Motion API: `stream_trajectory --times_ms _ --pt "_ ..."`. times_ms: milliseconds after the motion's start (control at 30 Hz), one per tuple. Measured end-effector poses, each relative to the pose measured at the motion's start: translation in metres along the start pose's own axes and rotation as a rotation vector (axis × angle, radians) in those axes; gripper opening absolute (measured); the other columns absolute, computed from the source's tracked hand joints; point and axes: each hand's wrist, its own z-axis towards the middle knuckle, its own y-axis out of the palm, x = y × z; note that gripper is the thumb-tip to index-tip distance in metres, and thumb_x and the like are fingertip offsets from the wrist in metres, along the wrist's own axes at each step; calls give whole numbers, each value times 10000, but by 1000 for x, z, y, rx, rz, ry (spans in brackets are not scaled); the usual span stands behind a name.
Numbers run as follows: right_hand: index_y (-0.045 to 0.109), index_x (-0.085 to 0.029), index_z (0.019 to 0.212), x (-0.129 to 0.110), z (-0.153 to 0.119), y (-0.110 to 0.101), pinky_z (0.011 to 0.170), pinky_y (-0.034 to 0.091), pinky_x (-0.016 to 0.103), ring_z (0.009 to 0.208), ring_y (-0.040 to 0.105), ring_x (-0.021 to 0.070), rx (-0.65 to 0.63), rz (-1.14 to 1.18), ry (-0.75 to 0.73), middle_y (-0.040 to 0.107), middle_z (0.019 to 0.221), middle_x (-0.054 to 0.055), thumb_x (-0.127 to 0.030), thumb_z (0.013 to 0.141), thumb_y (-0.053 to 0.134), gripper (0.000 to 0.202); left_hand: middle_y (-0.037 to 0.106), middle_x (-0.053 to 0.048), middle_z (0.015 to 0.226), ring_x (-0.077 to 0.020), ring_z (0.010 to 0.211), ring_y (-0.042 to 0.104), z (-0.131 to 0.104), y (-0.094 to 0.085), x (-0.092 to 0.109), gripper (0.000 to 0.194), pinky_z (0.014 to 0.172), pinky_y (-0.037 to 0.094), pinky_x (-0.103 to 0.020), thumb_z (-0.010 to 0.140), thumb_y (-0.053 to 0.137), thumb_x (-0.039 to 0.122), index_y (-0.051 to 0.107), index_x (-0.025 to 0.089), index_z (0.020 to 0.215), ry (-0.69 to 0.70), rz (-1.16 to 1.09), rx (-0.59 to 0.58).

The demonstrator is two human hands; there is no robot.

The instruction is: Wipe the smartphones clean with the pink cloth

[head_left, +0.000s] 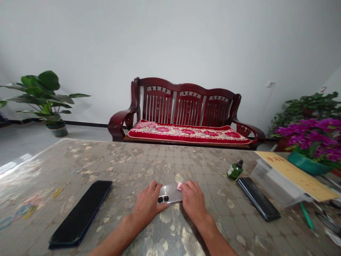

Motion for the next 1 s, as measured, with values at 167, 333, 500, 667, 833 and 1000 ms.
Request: stream_trajectory --times_ms 167,333,500,667,833,1000 --pt "697 -249 903 -23 -5 -2 800 398 284 906 553 187 -112 66 -65 638 899 15 -77 907 550 226 569 -74 1168 -255 1008 645 0 4 -1 397 828 509 -339 838 652 405 548 225 1177 -10 26 39" --pt "709 -248 922 -17 -2 -7 824 395 282 913 555 187 -129 35 7 648 912 21 -102 926 537 225 572 -70 1143 -254 987 651 1 6 -1 401 809 508 -336 836 655 415 555 222 1173 -6 23 34" --pt "712 -244 937 -12 -1 -9 832 394 283 920 560 190 -113 20 55 654 931 27 -98 934 524 238 573 -69 1145 -250 997 648 1 5 0 387 809 502 -326 834 659 417 561 223 1154 -19 23 35" --pt "703 -250 924 -27 -6 -3 815 398 273 920 561 188 -166 83 -41 644 915 20 -90 901 552 221 573 -68 1136 -250 989 654 -1 4 1 379 804 504 -330 853 647 431 561 222 1156 -20 19 35" --pt "701 -251 928 -19 -3 -5 835 401 273 939 568 189 -161 57 3 647 928 20 -74 879 556 234 576 -71 1140 -251 991 655 0 4 1 386 799 503 -325 857 645 443 560 224 1163 -29 26 42" --pt "711 -250 940 -12 0 -9 844 404 273 945 576 190 -159 26 73 652 936 26 -61 868 542 263 578 -64 1136 -250 994 653 0 5 1 396 801 500 -323 850 657 442 556 229 1168 -24 19 54"
